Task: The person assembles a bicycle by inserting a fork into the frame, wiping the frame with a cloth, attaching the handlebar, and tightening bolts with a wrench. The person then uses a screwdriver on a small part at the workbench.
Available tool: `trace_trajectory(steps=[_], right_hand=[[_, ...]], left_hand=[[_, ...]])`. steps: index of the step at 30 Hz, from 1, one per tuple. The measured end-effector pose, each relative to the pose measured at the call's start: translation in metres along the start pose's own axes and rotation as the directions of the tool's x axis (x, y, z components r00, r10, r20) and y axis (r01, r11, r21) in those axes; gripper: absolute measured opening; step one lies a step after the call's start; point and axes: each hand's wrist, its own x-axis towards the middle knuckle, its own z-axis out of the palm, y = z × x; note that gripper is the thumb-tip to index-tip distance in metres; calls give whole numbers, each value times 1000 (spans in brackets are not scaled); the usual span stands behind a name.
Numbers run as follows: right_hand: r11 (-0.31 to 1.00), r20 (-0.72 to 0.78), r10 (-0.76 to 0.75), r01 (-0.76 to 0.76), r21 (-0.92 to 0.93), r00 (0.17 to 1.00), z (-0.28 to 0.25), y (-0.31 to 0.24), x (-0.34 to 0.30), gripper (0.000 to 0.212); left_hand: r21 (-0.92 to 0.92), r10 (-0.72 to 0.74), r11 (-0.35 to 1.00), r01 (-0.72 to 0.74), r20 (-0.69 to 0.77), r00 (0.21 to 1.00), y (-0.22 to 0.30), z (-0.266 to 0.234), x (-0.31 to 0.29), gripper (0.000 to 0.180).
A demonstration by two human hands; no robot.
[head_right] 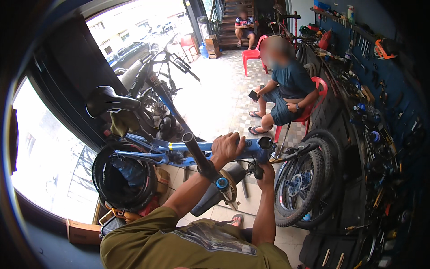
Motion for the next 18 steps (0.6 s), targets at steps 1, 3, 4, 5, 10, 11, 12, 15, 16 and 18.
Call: trace_trajectory(steps=[1, 3, 4, 5, 10, 11, 12, 15, 16, 18], right_hand=[[1000, 9, -12, 12, -1, 1000, -4, 0, 2, 37], [1000, 11, -5, 5, 10, 1000, 0, 2, -1, 36], [1000, 4, 2, -2, 20, 1000, 2, 3, -4, 36], [1000, -1, 5, -5, 28, 1000, 0, 3, -5, 36], [978, -67, -24, 37, 203, 997, -4, 15, -11, 36], [972, -63, -30, 43, 231, 998, -6, 16, -11, 36], [957, -63, -20, 38, 288, 998, -8, 16, -11, 39], [896, -52, -17, 38, 441, 998, -4, 16, -2, 43], [883, -63, 5, 25, 468, 998, -1, 17, -1, 42], [855, -75, 32, 12, 519, 997, -3, 18, 10, 40]], left_hand=[[3, 7, 1000, -7, 9, 1000, 2, -1, 1, 42], [7, 3, 1000, -3, 19, 1000, 0, -1, -2, 42], [9, 1, 1000, -1, 24, 1000, -1, -2, -3, 41], [4, 6, 1000, -6, 21, 1000, 0, -2, -4, 41], [1, 18, 1000, -18, 26, 1000, -1, -4, -4, 42], [-1, 20, 1000, -20, 26, 999, -1, -4, -3, 41], [-3, 23, 1000, -22, 26, 999, 0, -5, -3, 41], [-6, 31, 999, -31, 6, 999, -3, -3, -4, 42], [-6, 34, 999, -34, -4, 999, -4, -3, -5, 42], [7, 37, 999, -37, -23, 999, -1, -3, -3, 43]])
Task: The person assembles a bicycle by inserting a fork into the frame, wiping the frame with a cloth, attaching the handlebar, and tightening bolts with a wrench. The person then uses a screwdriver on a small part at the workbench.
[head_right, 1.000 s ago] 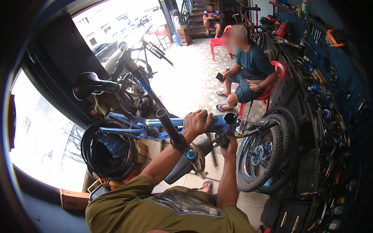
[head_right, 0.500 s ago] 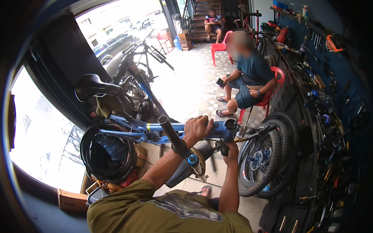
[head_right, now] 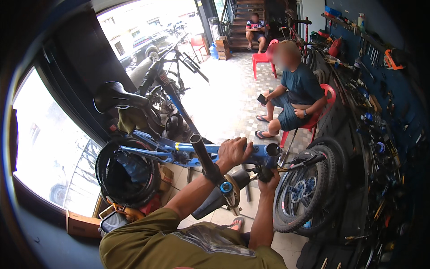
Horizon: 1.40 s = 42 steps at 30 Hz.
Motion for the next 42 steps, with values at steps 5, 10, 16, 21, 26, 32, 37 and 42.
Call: trace_trajectory(steps=[5, 10, 16, 21, 26, 32, 37, 42], right_hand=[[996, 64, 11, -5, -91, 998, -13, 3, 9, 35], [993, -77, -27, 18, -116, 997, -4, 7, 8, 34], [961, -12, -150, 143, -237, 989, -11, 6, 1, 36], [897, -2, -180, 163, -410, 984, 9, 14, -15, 38], [645, 124, -308, 303, -701, 943, 14, 17, -20, 32], [776, 70, -216, 215, -593, 974, 25, 16, -21, 27], [729, -39, -248, 160, -665, 968, 35, 13, -27, 32], [839, 31, -141, 136, -527, 989, 13, -8, -29, 37]], left_hand=[[18, 4, 1000, -4, -12, 1000, -1, 3, 1, 41], [-3, 6, 1000, -6, -14, 1000, -6, 6, -2, 39], [-6, 22, 1000, -22, -6, 1000, -2, 6, 2, 38], [-11, 11, 1000, -11, -16, 1000, -7, 7, 0, 41], [-14, -1, 1000, 1, 1, 1000, 0, 2, 3, 43], [-5, -9, 1000, 9, 14, 1000, -1, 1, 2, 41], [20, 7, 1000, -7, -7, 1000, -5, 5, 0, 39], [-5, 15, 1000, -15, -13, 1000, -2, 3, -2, 38]])
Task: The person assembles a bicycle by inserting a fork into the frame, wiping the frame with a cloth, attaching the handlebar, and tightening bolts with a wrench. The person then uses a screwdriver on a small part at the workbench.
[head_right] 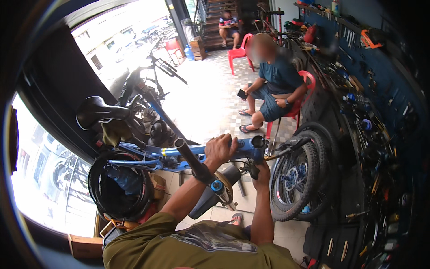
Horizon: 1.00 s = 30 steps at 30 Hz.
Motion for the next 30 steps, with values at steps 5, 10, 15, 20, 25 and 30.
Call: trace_trajectory(steps=[5, 10, 15, 20, 25, 30], right_hand=[[895, 100, 22, -64, 442, 995, 5, 10, 21, 44], [906, 6, 79, -74, 416, 997, 10, 15, 35, 36], [986, 103, 51, -66, 154, 993, 9, 19, 23, 34], [998, 2, -22, 22, -52, 1000, -4, 6, 12, 37], [946, -6, -84, 78, -313, 996, 7, 4, 9, 30], [897, 21, -155, 150, -415, 988, 4, 19, 11, 15]], left_hand=[[4, -9, 1000, 9, 17, 1000, 1, 0, 1, 40], [15, -8, 1000, 8, 6, 1000, 2, 0, 3, 40], [19, -14, 1000, 14, -4, 1000, 1, 1, 2, 39], [7, -18, 1000, 18, 19, 1000, 2, 4, 4, 40], [19, -21, 1000, 21, 5, 1000, -3, 5, 4, 40], [30, -24, 999, 24, 18, 1000, 1, 4, 6, 39]])
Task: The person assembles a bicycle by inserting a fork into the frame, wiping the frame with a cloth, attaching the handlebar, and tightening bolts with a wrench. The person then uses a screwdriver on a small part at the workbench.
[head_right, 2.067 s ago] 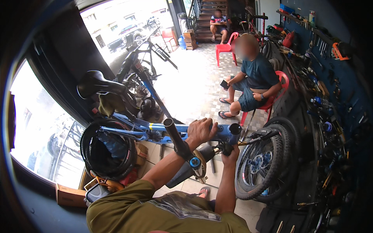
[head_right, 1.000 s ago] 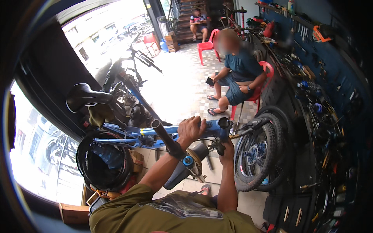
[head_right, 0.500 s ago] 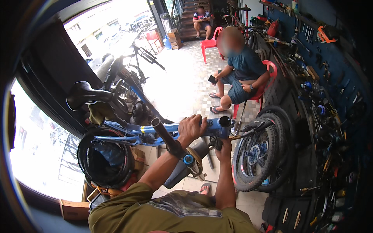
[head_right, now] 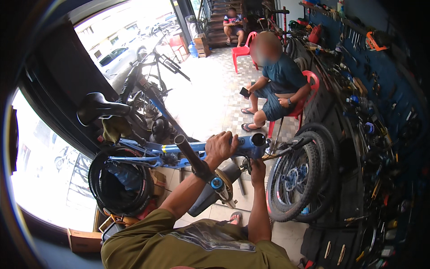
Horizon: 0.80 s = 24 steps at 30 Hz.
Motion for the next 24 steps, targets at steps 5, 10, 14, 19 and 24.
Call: trace_trajectory(steps=[5, 10, 14, 19, 24], right_hand=[[990, 14, 57, -55, -127, 998, -10, -19, -2, 20], [977, 41, 186, -189, 103, 982, -10, -38, 1, 32], [799, 199, 116, -210, 563, 973, -3, -31, 2, 50], [491, 162, 167, -224, 842, 973, 0, -2, 12, 48], [549, 149, 201, -237, 801, 968, 9, 5, 14, 43]], left_hand=[[1, 7, 1000, -7, -29, 1000, -2, 0, -2, 38], [-7, 15, 1000, -15, -24, 1000, 0, -1, -6, 38], [17, -6, 1000, 5, 45, 999, 1, -5, -8, 40], [16, 16, 1000, -16, 27, 1000, 1, -4, -7, 39], [10, 28, 1000, -28, 3, 1000, 0, -3, -5, 39]])
